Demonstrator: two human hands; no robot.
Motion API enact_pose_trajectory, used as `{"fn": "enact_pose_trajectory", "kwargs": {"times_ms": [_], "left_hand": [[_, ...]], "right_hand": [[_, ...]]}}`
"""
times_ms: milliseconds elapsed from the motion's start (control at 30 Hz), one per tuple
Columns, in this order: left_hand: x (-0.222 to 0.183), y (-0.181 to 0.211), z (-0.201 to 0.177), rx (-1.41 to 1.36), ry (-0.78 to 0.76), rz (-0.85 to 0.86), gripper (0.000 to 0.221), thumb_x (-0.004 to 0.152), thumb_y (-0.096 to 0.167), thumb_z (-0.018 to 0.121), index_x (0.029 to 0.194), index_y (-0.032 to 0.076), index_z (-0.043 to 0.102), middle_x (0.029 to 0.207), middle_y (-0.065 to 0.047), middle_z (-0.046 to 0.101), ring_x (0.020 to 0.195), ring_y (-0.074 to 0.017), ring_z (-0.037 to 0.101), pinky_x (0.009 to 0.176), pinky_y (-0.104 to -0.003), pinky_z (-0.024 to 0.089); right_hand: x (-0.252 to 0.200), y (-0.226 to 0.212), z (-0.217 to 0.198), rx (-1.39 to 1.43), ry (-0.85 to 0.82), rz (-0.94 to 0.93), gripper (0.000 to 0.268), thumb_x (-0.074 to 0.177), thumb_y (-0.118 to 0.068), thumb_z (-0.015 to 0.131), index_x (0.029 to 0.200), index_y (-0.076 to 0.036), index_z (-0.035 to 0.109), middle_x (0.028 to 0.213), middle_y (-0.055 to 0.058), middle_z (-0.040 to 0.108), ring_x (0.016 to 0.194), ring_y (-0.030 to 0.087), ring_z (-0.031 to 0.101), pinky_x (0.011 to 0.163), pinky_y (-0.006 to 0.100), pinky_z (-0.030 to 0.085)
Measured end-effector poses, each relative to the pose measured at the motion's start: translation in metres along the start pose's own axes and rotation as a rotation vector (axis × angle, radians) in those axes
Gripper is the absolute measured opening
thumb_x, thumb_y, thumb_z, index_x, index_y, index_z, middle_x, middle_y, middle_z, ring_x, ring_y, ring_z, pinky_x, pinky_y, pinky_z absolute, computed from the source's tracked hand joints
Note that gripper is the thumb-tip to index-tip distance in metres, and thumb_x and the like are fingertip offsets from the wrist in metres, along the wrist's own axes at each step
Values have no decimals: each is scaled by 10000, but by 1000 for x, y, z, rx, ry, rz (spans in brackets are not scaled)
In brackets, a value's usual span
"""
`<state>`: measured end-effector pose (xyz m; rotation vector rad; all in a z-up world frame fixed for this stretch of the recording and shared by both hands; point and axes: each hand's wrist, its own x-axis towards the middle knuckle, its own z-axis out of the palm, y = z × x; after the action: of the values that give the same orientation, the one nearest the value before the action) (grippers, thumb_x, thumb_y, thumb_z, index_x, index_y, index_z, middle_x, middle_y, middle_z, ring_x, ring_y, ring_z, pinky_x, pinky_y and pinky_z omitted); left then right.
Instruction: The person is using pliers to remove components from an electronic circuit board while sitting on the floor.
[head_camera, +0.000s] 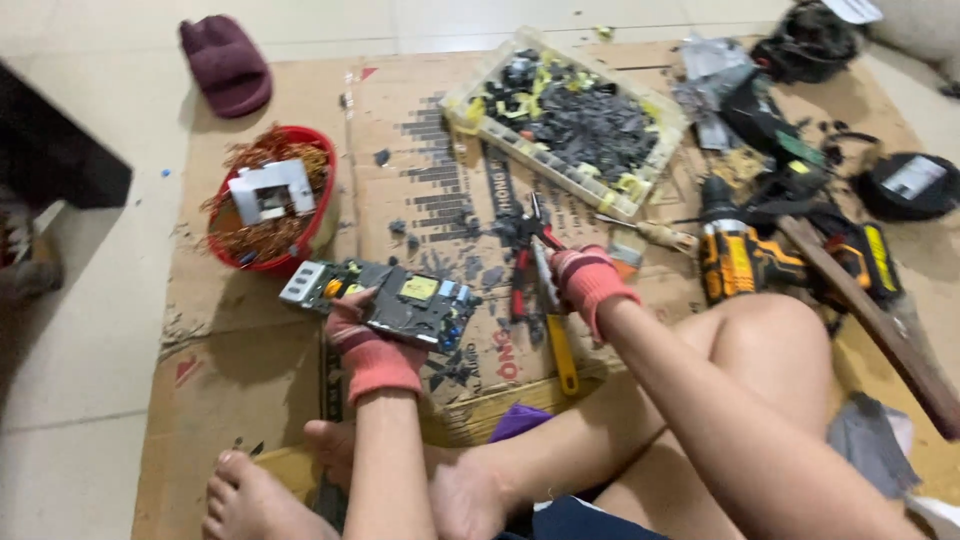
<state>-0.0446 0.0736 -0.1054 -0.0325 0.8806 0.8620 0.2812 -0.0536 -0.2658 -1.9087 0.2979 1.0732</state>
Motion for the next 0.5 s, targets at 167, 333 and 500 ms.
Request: {"fn": "enact_pose_trajectory", "kwargs": {"times_ms": [167, 333, 500], "left_hand": [[-23, -12, 14, 62, 2, -9, 367, 709, 121, 649, 1060, 12, 644, 1036, -155, 682, 945, -343, 660, 902, -467, 535], [22, -27, -2, 146, -26, -47, 328, 678, 159, 696, 996, 89, 662, 994, -98, 706, 908, -298, 682, 874, -446, 566], [-56, -38, 35, 269, -59, 2, 351, 702, 125, 717, 1040, 40, 672, 972, -106, 693, 839, -243, 665, 817, -365, 586]], "right_hand": [[-130, 33, -9, 434, 110, -297, 340, 810, -122, 836, 1095, -44, 667, 765, 226, 597, 645, 392, 621, 514, 591, 508], [-278, 26, -36, 165, 238, -739, 255, 812, -237, 886, 925, -31, 788, 809, 117, 749, 750, 163, 640, 795, 354, 562], [-307, 26, -48, 655, -241, -755, 302, 927, -158, 653, 1122, 71, 629, 1003, 221, 726, 813, 250, 652, 767, 370, 566]]}}
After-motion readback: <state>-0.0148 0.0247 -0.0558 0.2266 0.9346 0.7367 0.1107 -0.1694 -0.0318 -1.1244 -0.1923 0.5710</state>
